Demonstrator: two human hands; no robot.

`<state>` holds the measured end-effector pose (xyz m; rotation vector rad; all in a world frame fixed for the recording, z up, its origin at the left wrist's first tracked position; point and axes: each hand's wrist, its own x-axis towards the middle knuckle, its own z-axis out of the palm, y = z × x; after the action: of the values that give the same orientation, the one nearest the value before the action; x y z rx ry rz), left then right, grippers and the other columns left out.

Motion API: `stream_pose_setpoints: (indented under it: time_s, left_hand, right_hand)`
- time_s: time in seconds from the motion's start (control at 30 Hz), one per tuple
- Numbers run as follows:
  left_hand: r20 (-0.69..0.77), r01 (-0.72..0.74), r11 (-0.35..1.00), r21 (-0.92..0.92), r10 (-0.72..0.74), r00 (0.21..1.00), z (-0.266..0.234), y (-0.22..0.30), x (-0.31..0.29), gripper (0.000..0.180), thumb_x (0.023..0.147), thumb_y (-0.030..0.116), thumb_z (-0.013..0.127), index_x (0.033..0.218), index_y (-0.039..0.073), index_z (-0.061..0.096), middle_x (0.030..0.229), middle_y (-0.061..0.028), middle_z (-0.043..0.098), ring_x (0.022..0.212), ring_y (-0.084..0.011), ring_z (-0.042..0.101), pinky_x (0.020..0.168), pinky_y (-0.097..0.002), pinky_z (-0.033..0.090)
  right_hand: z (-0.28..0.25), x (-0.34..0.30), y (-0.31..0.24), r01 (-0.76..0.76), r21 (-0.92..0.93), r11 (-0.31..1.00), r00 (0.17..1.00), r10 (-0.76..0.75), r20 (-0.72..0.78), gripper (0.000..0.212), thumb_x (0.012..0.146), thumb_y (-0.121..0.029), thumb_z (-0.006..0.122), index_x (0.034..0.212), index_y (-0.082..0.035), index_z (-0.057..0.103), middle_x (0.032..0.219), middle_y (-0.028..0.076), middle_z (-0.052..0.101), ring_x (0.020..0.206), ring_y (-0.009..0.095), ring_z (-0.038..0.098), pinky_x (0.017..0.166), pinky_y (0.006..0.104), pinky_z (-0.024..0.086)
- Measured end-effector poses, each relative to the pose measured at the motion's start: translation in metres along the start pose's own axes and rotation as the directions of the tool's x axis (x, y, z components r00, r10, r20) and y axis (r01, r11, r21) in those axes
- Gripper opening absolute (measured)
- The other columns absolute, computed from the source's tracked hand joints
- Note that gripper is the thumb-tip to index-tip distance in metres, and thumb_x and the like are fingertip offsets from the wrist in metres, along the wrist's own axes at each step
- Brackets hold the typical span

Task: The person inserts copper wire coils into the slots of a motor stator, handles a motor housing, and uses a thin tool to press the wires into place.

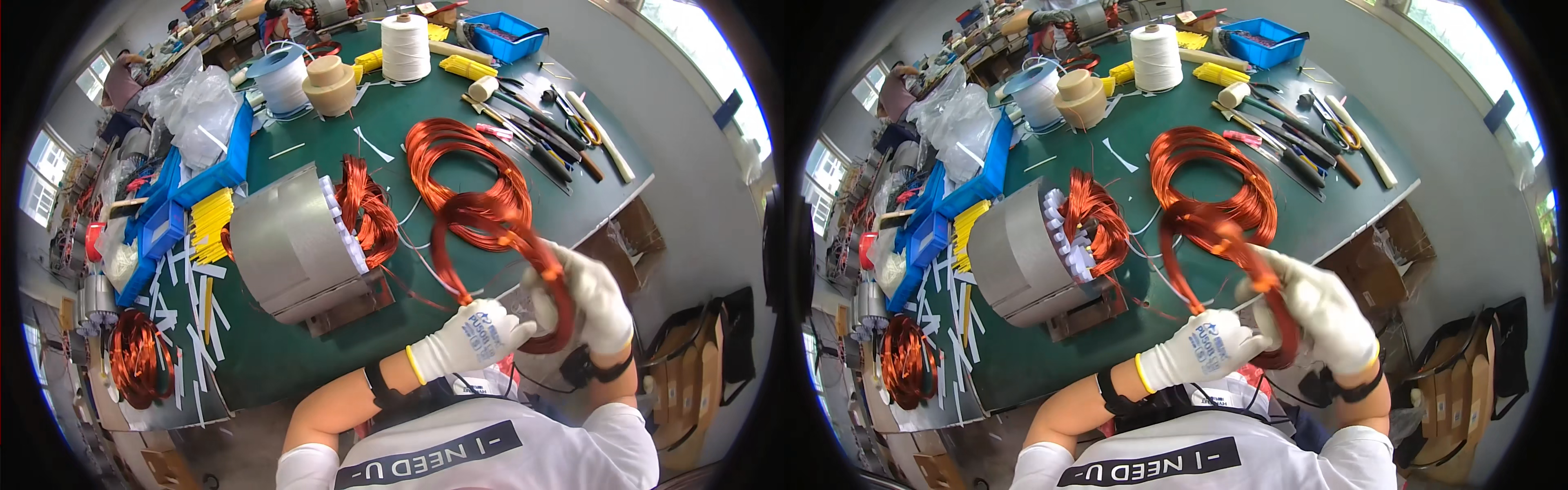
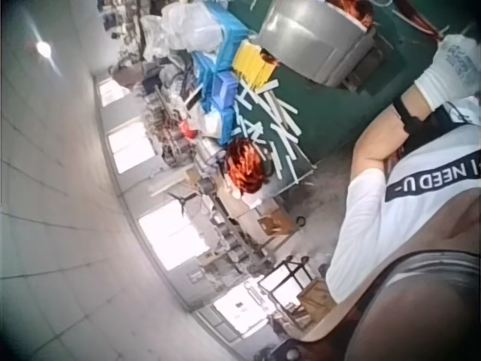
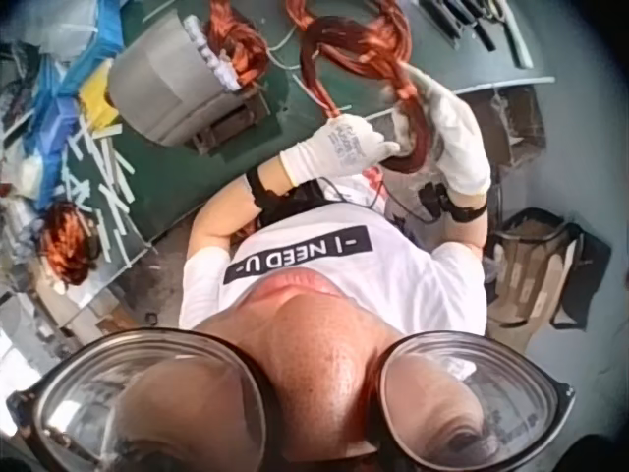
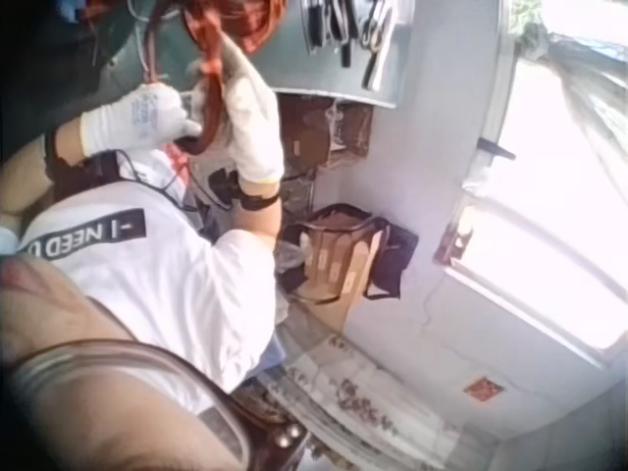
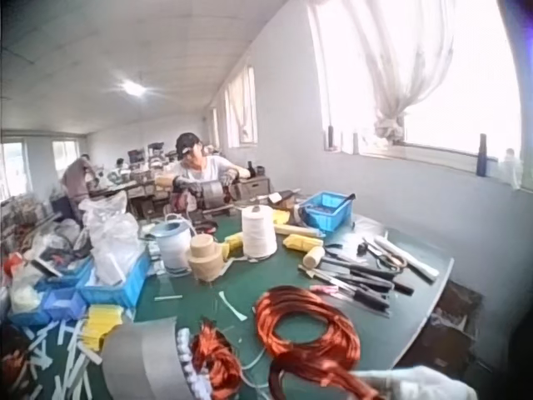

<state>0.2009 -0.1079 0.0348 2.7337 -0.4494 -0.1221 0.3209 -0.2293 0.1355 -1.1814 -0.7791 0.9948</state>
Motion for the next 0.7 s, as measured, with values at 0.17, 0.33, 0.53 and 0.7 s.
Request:
stream_pose_setpoints:
  time_s: [0.17, 0.33, 0.53, 0.7]
  left_hand:
    - [-0.639, -0.143, 0.899, -0.415, -0.176, 0.749, -0.010, -0.002, -0.032, 0.013, 0.083, 0.010, 0.064, 0.095, 0.006, 0.062, 0.084, -0.0086, 0.065, 0.071, -0.0300, 0.064, 0.063, -0.0379, 0.050]
    - [-0.752, -0.269, 0.880, -0.392, -0.138, 0.644, -0.012, -0.006, -0.047, 0.009, 0.086, 0.008, 0.057, 0.093, 0.004, 0.059, 0.075, -0.0094, 0.061, 0.061, -0.0299, 0.061, 0.051, -0.0371, 0.046]
    - [-0.527, -0.109, 0.965, -0.240, -0.035, 0.849, -0.010, -0.010, -0.041, 0.027, 0.065, 0.024, 0.070, 0.088, 0.013, 0.060, 0.075, -0.0062, 0.059, 0.064, -0.0284, 0.061, 0.057, -0.0399, 0.048]
    - [-0.446, 0.052, 0.993, -0.101, -0.092, 0.890, -0.008, -0.020, -0.022, 0.029, 0.077, 0.019, 0.060, 0.104, 0.009, 0.055, 0.073, -0.0070, 0.059, 0.064, -0.0274, 0.064, 0.055, -0.0399, 0.049]
  right_hand:
    - [-0.085, 0.078, 0.052, 0.143, -0.983, 0.119, 0.966, -0.232, 0.112, 0.070, 0.079, -0.040, 0.071, 0.138, -0.011, 0.045, 0.141, 0.029, 0.037, 0.126, 0.047, 0.039, 0.105, 0.0512, 0.034]
    - [-0.088, 0.124, 0.087, 0.163, -0.983, -0.089, 0.986, 0.033, 0.161, 0.074, 0.077, -0.056, 0.069, 0.140, -0.029, 0.042, 0.148, 0.029, 0.027, 0.126, 0.065, 0.026, 0.106, 0.0657, 0.023]
    - [-0.120, 0.220, 0.077, 0.407, -0.910, -0.083, 0.911, 0.101, 0.399, 0.058, 0.084, -0.046, 0.066, 0.135, -0.027, 0.045, 0.145, 0.019, 0.035, 0.123, 0.054, 0.038, 0.105, 0.0571, 0.033]
    - [-0.110, 0.288, 0.062, 0.489, -0.831, -0.265, 0.870, 0.209, 0.446, 0.057, 0.088, -0.047, 0.061, 0.139, -0.032, 0.040, 0.147, 0.015, 0.033, 0.129, 0.050, 0.036, 0.106, 0.0564, 0.034]
